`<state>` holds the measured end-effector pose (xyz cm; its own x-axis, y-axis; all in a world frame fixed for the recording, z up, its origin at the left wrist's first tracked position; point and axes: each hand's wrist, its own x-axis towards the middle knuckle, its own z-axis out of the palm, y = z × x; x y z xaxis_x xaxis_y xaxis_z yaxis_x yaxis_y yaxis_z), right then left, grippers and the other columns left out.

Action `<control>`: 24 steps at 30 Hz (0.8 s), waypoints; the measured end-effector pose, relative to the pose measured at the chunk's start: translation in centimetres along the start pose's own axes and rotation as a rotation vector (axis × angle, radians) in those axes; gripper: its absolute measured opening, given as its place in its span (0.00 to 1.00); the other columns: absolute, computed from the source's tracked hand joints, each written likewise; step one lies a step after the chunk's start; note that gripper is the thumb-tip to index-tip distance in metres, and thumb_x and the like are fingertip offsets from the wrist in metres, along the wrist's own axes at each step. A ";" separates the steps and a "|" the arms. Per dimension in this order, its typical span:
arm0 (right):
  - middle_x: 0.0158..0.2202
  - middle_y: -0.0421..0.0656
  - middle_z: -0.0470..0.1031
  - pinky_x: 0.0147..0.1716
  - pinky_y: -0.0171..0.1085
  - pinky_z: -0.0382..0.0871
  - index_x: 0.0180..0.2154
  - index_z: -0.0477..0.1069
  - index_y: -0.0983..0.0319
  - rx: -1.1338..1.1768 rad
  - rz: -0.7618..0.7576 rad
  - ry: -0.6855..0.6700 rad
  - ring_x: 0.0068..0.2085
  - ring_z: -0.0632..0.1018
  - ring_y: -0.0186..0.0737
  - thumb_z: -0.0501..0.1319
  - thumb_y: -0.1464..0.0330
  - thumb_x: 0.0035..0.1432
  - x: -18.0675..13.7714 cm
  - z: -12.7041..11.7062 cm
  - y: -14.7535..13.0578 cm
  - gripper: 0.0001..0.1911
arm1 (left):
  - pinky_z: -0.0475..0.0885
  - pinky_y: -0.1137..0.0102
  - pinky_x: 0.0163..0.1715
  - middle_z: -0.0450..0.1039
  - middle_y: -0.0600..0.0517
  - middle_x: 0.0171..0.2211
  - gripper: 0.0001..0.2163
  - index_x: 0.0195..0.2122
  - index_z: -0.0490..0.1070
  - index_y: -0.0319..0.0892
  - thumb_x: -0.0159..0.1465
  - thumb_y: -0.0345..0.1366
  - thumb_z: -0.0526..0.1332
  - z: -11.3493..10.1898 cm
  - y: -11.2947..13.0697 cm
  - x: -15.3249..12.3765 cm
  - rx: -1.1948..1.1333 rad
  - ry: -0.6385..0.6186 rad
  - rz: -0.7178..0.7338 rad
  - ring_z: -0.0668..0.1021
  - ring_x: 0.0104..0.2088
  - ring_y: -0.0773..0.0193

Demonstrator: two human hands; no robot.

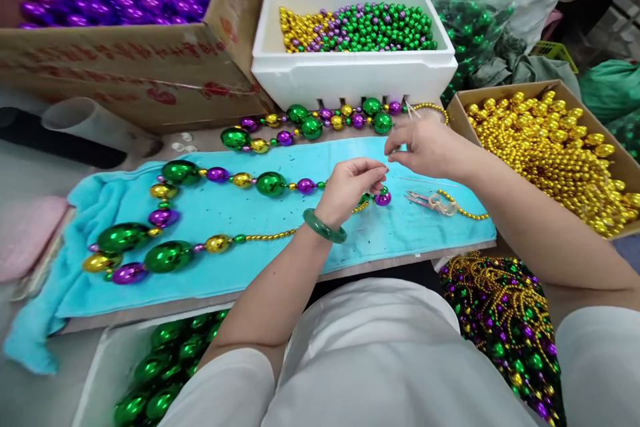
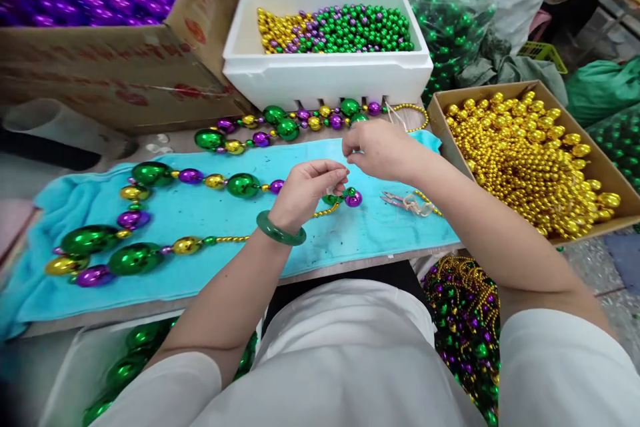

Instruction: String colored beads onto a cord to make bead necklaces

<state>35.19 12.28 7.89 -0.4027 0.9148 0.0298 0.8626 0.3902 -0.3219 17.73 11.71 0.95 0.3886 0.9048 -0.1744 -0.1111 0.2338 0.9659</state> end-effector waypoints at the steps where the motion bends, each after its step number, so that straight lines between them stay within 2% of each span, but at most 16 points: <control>1: 0.40 0.43 0.73 0.40 0.38 0.62 0.39 0.75 0.61 -0.029 0.042 0.037 0.40 0.73 0.40 0.58 0.67 0.57 -0.7 0.3 0.3 0.10 | 0.68 0.75 0.23 0.71 0.53 0.23 0.09 0.29 0.74 0.35 0.51 0.36 0.68 0.1 -0.1 0.1 0.009 -0.005 -0.016 0.72 0.22 0.72; 3: 0.42 0.45 0.73 0.39 0.38 0.62 0.42 0.73 0.62 -0.099 0.159 0.064 0.41 0.73 0.42 0.57 0.65 0.59 -2.5 1.5 1.0 0.12 | 0.68 0.75 0.23 0.71 0.53 0.23 0.10 0.28 0.74 0.35 0.50 0.36 0.68 0.2 -0.2 0.2 -0.012 -0.006 -0.054 0.72 0.22 0.72; 4: 0.42 0.46 0.73 0.38 0.38 0.62 0.42 0.72 0.62 -0.132 0.216 0.038 0.41 0.73 0.42 0.57 0.65 0.59 -3.5 2.5 1.4 0.12 | 0.68 0.75 0.23 0.71 0.53 0.24 0.10 0.29 0.73 0.35 0.50 0.37 0.68 0.1 -0.3 0.2 -0.036 -0.006 -0.076 0.72 0.22 0.72; 7: 0.41 0.49 0.74 0.35 0.39 0.62 0.42 0.71 0.63 -0.242 0.371 -0.161 0.40 0.73 0.46 0.57 0.63 0.59 -6.4 6.5 2.9 0.13 | 0.68 0.74 0.24 0.72 0.51 0.25 0.11 0.29 0.73 0.35 0.49 0.37 0.70 -0.4 -0.4 0.3 -0.110 -0.015 -0.132 0.73 0.23 0.71; 10: 0.43 0.53 0.73 0.38 0.41 0.63 0.44 0.70 0.65 -0.317 0.410 -0.246 0.45 0.72 0.50 0.55 0.64 0.61 -8.2 10.3 4.2 0.14 | 0.68 0.74 0.25 0.72 0.51 0.25 0.12 0.29 0.73 0.35 0.49 0.37 0.70 -1.0 -0.3 0.4 -0.154 -0.031 -0.173 0.73 0.24 0.71; 13: 0.44 0.54 0.73 0.42 0.43 0.61 0.43 0.70 0.66 -0.311 0.410 -0.227 0.47 0.71 0.52 0.52 0.66 0.62 -8.9 12.4 4.8 0.13 | 0.68 0.75 0.24 0.72 0.52 0.25 0.12 0.30 0.73 0.35 0.49 0.36 0.70 -1.5 -0.3 0.4 -0.177 -0.033 -0.201 0.73 0.24 0.72; 17: 0.43 0.55 0.73 0.44 0.46 0.60 0.41 0.70 0.67 -0.268 0.421 -0.115 0.46 0.71 0.54 0.53 0.69 0.58 -9.5 12.7 5.2 0.12 | 0.67 0.76 0.23 0.72 0.53 0.25 0.11 0.30 0.72 0.35 0.49 0.35 0.70 -2.1 -0.3 0.3 -0.187 -0.002 -0.198 0.73 0.23 0.73; 20: 0.41 0.53 0.73 0.45 0.46 0.61 0.42 0.69 0.67 -0.043 0.436 0.090 0.44 0.72 0.52 0.54 0.69 0.55 -10.1 12.1 4.8 0.13 | 0.66 0.77 0.22 0.72 0.52 0.26 0.11 0.30 0.72 0.36 0.49 0.35 0.70 -2.4 -0.4 0.1 -0.167 0.011 -0.175 0.72 0.23 0.73; 22: 0.39 0.50 0.73 0.40 0.42 0.65 0.43 0.68 0.64 0.315 0.473 0.274 0.40 0.73 0.46 0.52 0.67 0.57 -10.5 11.4 3.9 0.13 | 0.65 0.76 0.22 0.74 0.52 0.30 0.11 0.31 0.72 0.36 0.50 0.36 0.69 -2.5 -0.6 0.0 -0.144 0.012 -0.149 0.72 0.23 0.74; 24: 0.35 0.45 0.72 0.32 0.37 0.67 0.41 0.67 0.62 0.768 0.541 0.374 0.32 0.72 0.38 0.49 0.64 0.59 -10.6 10.9 2.3 0.13 | 0.65 0.76 0.22 0.75 0.51 0.35 0.11 0.31 0.73 0.37 0.50 0.36 0.69 -2.5 -0.8 0.1 -0.134 0.000 -0.121 0.72 0.23 0.75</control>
<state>38.15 2.35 -3.44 0.2196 0.9744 -0.0481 0.4179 -0.1385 -0.8979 15.54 12.48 -0.33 0.4065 0.8672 -0.2875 -0.1849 0.3863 0.9037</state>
